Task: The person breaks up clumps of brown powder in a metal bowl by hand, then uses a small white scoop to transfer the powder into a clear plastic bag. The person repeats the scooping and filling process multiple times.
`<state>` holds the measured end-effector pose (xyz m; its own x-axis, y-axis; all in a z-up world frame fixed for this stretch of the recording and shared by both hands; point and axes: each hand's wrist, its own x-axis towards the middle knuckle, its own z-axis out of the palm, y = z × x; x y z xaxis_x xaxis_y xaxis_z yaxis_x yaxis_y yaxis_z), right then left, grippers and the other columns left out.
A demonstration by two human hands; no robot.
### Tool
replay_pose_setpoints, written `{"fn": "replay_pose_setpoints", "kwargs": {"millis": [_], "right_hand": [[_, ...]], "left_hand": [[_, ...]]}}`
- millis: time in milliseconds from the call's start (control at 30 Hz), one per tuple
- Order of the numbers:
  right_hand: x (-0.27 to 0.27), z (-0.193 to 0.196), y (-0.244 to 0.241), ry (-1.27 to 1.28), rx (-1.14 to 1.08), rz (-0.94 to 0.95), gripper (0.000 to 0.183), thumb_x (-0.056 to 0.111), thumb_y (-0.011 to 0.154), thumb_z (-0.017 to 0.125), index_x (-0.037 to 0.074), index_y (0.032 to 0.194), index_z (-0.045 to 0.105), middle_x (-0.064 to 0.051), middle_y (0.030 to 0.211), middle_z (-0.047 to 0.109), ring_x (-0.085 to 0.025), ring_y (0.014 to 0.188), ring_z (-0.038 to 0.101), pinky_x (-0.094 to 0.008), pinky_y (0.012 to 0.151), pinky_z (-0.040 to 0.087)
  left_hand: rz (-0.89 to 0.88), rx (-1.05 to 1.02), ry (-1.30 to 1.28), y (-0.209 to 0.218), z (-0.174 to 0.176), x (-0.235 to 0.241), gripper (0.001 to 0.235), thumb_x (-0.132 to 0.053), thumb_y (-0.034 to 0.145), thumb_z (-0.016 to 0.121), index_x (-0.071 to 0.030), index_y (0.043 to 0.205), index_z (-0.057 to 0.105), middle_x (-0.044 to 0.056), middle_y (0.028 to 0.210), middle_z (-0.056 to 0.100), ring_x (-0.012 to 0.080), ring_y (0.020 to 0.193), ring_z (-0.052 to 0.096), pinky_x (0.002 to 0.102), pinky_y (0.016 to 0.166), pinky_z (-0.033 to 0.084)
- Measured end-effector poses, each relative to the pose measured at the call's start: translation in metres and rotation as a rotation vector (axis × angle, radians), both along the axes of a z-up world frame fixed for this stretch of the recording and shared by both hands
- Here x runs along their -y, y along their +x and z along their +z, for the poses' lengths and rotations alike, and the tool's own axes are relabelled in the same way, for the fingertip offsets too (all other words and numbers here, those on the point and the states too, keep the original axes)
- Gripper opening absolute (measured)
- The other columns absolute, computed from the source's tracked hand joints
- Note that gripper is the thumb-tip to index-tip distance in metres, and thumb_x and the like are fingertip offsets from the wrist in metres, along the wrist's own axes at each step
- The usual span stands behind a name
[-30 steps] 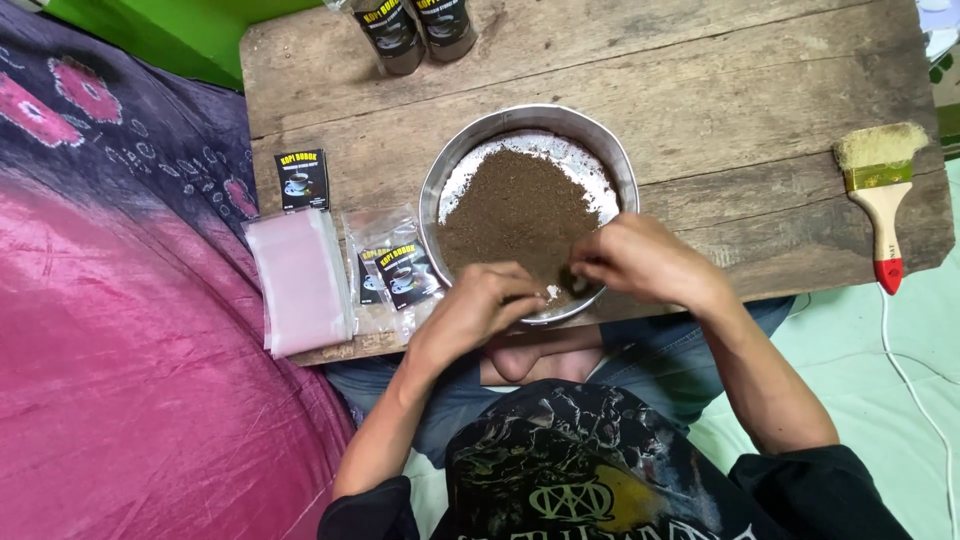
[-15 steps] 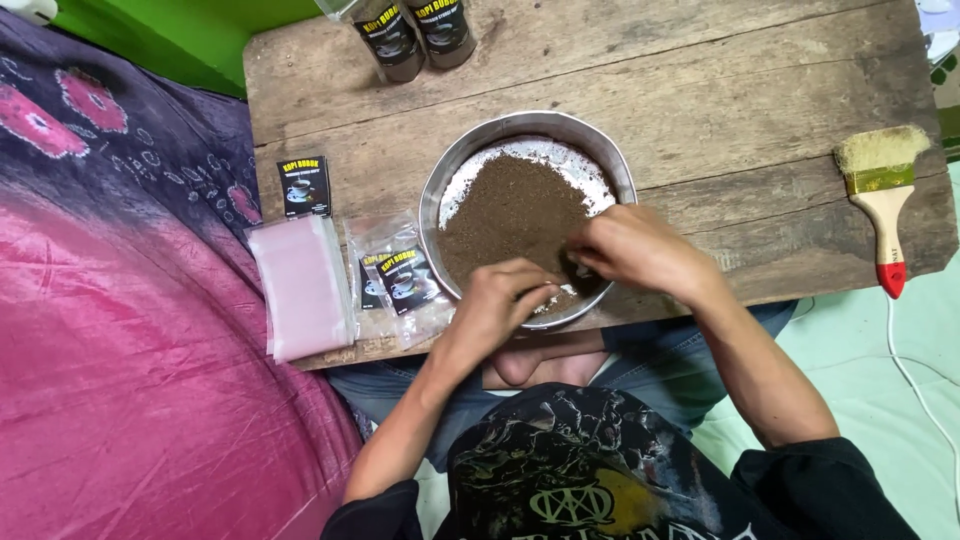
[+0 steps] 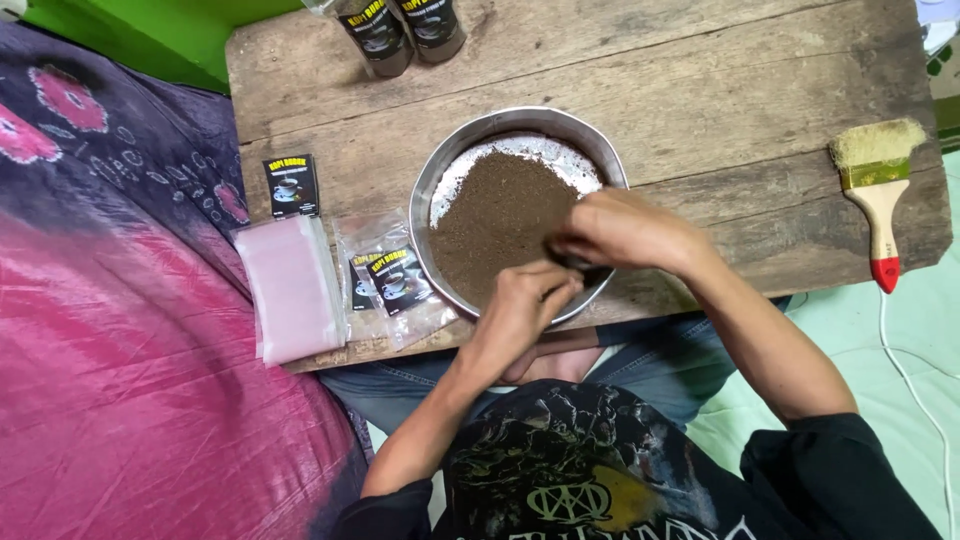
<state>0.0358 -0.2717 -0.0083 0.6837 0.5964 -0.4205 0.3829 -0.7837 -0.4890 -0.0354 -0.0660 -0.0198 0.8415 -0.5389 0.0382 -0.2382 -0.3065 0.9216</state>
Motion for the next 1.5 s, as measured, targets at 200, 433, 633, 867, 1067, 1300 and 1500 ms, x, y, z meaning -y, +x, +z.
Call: {"fn": "replay_pose_setpoints", "kwargs": {"millis": [200, 433, 633, 867, 1067, 1300, 1500], "right_hand": [[0.011, 0.046, -0.001, 0.114, 0.094, -0.119, 0.012, 0.015, 0.090, 0.068, 0.009, 0.084, 0.076, -0.013, 0.075, 0.077, -0.036, 0.081, 0.076, -0.047, 0.072, 0.059], [-0.004, 0.016, -0.005, 0.165, 0.101, -0.129, 0.011, 0.013, 0.091, 0.067, 0.010, 0.086, 0.077, -0.013, 0.074, 0.076, -0.033, 0.076, 0.077, -0.043, 0.067, 0.058], [0.004, 0.047, -0.011, 0.351, 0.171, -0.258, 0.012, 0.012, 0.095, 0.069, 0.005, 0.096, 0.079, -0.016, 0.085, 0.078, -0.033, 0.083, 0.077, -0.040, 0.077, 0.059], [-0.021, 0.005, -0.017, 0.193, 0.040, -0.126, 0.018, 0.018, 0.091, 0.069, 0.005, 0.099, 0.079, -0.022, 0.086, 0.076, -0.039, 0.088, 0.075, -0.048, 0.077, 0.059], [-0.009, 0.041, -0.020, 0.504, 0.227, -0.298, 0.013, 0.013, 0.095, 0.069, 0.005, 0.097, 0.078, -0.017, 0.082, 0.077, -0.034, 0.079, 0.075, -0.044, 0.073, 0.058], [-0.043, 0.003, -0.033, 0.309, -0.076, -0.297, 0.022, 0.009, 0.096, 0.067, -0.003, 0.111, 0.077, -0.023, 0.086, 0.078, -0.023, 0.060, 0.074, -0.036, 0.066, 0.059], [-0.032, 0.017, -0.029, 0.706, 0.295, -0.463, 0.010, 0.010, 0.093, 0.073, 0.005, 0.099, 0.079, -0.014, 0.078, 0.076, -0.026, 0.063, 0.071, -0.036, 0.057, 0.053]], "left_hand": [[0.130, 0.080, 0.031, 0.006, 0.010, -0.011, 0.013, -0.019, 0.098, 0.068, -0.012, 0.103, 0.078, 0.009, 0.099, 0.077, 0.0312, 0.096, 0.075, 0.038, 0.082, 0.060], [0.091, 0.163, 0.137, 0.003, -0.019, -0.002, 0.014, -0.012, 0.096, 0.066, -0.006, 0.101, 0.077, 0.014, 0.099, 0.077, 0.0350, 0.094, 0.075, 0.040, 0.080, 0.060], [0.254, 0.202, 0.093, 0.006, 0.039, -0.033, 0.013, -0.018, 0.099, 0.068, -0.014, 0.107, 0.078, 0.005, 0.104, 0.078, 0.0248, 0.096, 0.076, 0.034, 0.082, 0.060], [0.058, 0.133, 0.167, 0.004, -0.004, -0.035, 0.012, -0.014, 0.095, 0.068, -0.009, 0.096, 0.078, 0.012, 0.092, 0.077, 0.0355, 0.088, 0.075, 0.041, 0.075, 0.060], [0.181, 0.200, 0.113, 0.022, 0.034, -0.062, 0.010, -0.016, 0.097, 0.070, -0.013, 0.101, 0.078, 0.006, 0.098, 0.078, 0.0271, 0.093, 0.076, 0.036, 0.081, 0.060], [-0.155, 0.065, 0.229, 0.033, 0.036, -0.071, 0.010, -0.007, 0.092, 0.065, -0.004, 0.092, 0.075, 0.019, 0.090, 0.075, 0.0421, 0.088, 0.073, 0.049, 0.075, 0.058], [0.039, 0.208, 0.173, 0.038, 0.049, -0.082, 0.013, -0.012, 0.097, 0.068, -0.007, 0.104, 0.077, 0.013, 0.099, 0.077, 0.0300, 0.094, 0.075, 0.038, 0.081, 0.060]]}}
